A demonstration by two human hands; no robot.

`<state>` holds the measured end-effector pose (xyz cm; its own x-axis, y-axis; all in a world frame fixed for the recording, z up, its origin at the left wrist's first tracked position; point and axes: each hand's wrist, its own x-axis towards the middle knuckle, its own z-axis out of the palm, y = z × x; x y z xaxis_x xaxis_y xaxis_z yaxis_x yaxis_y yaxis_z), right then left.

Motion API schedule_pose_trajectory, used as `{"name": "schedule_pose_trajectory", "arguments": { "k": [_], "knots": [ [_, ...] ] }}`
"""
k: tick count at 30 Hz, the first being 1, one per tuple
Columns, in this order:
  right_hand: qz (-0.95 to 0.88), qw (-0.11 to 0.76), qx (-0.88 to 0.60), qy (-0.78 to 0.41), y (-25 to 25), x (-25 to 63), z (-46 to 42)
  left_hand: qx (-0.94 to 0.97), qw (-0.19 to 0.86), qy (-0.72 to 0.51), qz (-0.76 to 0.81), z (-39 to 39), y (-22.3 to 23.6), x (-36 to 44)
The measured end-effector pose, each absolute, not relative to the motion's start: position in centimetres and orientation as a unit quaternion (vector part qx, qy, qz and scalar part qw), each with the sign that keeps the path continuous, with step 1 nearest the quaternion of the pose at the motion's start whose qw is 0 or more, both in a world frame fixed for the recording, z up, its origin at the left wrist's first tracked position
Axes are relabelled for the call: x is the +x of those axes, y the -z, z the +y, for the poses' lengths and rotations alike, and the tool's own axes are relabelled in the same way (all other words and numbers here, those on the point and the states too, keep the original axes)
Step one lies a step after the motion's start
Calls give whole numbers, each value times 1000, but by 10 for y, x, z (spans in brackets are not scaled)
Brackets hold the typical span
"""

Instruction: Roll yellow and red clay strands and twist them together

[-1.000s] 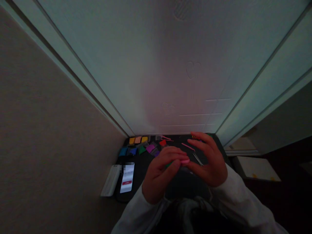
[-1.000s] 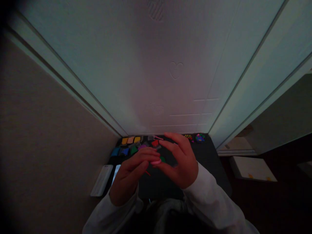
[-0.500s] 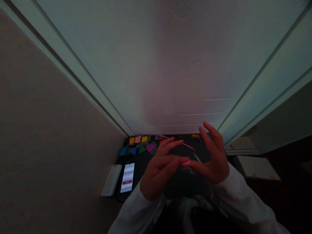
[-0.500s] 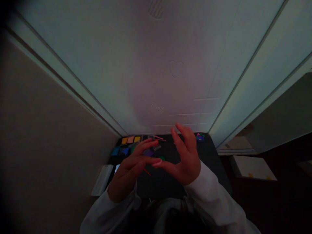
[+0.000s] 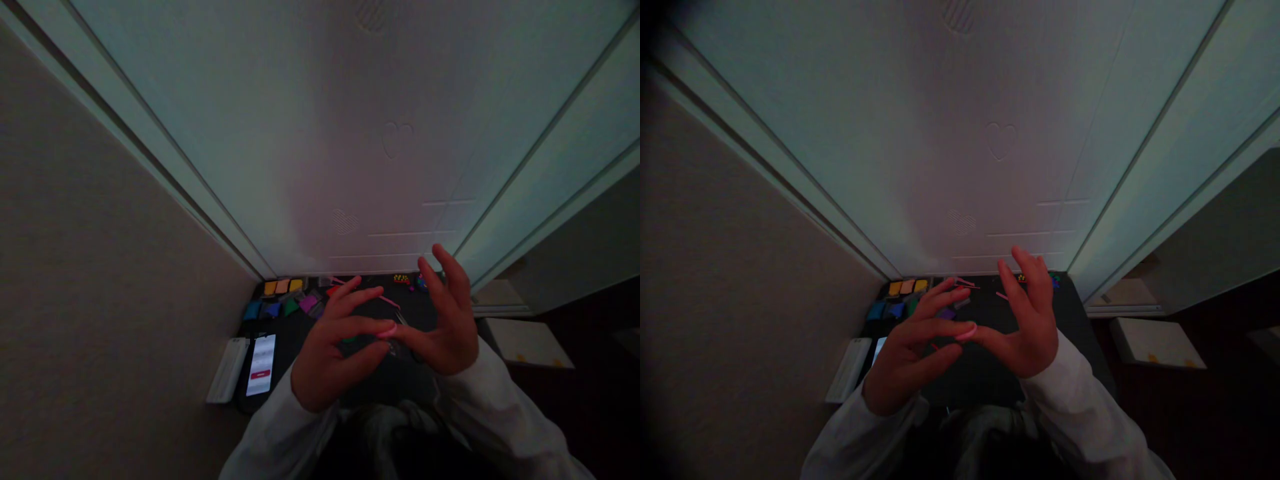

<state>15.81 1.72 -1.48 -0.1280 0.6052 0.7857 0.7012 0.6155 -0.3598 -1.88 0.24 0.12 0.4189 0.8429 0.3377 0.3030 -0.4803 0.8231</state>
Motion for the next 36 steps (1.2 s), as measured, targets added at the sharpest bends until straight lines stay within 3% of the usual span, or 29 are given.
{"name": "schedule_pose_trajectory", "arguments": {
  "k": [8,17,23,36],
  "knots": [
    [-761,496,-416,44,12,160,21,677,447,-459,363,4,5,-14],
    [-718,537,-433,-92,18,156,14,450,577,-542,413,9,9,-4],
    [-729,514,-417,-173,12,148,11,510,485,-531,472,2,6,-3],
    [-711,504,-420,-251,12,144,13,599,392,-500,487,2,7,-7]
  ]
}}
